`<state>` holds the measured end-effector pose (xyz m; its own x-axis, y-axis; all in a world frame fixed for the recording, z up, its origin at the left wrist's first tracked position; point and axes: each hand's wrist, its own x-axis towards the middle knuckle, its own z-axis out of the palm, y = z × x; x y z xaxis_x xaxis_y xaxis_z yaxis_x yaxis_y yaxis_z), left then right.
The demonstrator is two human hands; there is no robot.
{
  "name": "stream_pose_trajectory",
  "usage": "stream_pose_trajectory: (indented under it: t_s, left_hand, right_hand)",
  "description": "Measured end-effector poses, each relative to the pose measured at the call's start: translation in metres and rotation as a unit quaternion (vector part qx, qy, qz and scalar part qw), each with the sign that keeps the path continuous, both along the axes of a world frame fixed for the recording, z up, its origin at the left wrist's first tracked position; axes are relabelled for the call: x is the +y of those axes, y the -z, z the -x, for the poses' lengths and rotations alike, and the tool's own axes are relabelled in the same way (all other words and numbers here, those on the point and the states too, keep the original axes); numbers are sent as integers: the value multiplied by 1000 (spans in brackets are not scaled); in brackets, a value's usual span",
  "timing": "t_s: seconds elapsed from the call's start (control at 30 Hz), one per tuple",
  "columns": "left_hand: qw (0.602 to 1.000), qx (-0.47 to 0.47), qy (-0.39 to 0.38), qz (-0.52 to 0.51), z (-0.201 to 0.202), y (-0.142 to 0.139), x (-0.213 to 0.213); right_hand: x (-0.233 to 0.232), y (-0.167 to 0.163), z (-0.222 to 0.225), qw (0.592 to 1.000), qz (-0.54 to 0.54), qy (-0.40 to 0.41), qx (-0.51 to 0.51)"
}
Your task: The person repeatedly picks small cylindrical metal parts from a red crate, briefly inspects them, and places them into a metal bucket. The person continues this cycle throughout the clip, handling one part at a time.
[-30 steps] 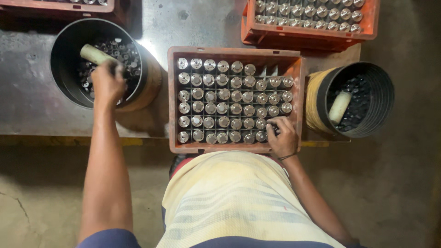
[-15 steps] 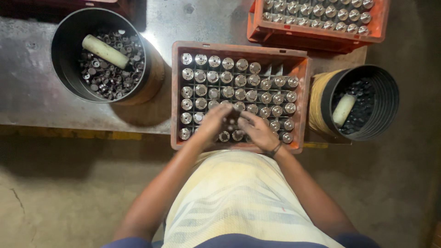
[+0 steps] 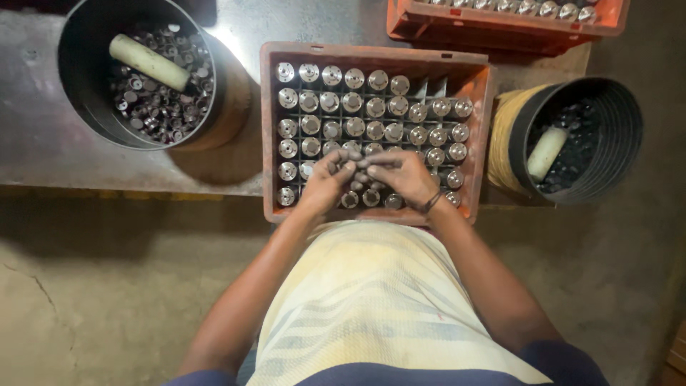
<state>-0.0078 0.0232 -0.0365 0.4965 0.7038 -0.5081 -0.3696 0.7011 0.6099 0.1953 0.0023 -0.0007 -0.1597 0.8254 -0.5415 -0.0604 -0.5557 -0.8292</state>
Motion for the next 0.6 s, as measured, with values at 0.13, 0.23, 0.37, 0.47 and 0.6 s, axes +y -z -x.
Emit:
stream_pose_trajectory:
  t_s: [0.13,0.23,0.37,0.47,0.6]
  left_hand:
    - [994,-74,-50,56,9,-5,7]
    - [991,-83,-79,64,11,-7,8]
    - [991,-20,-109,70,16,-6,8]
    - [992,15,-108,69,23,-7,7]
    - [993,52,-65,86,26,-15,9]
  right_hand:
    - [17,-1,4,998,-39,-32,29]
    - [25,-2,7,996,-37,-41,71]
    - [47,-8,3,961,-91,-131,-227]
    - [79,-11,-4,831,-190,-172,-494]
    - [126,-6,0,816,-272,-45,-508]
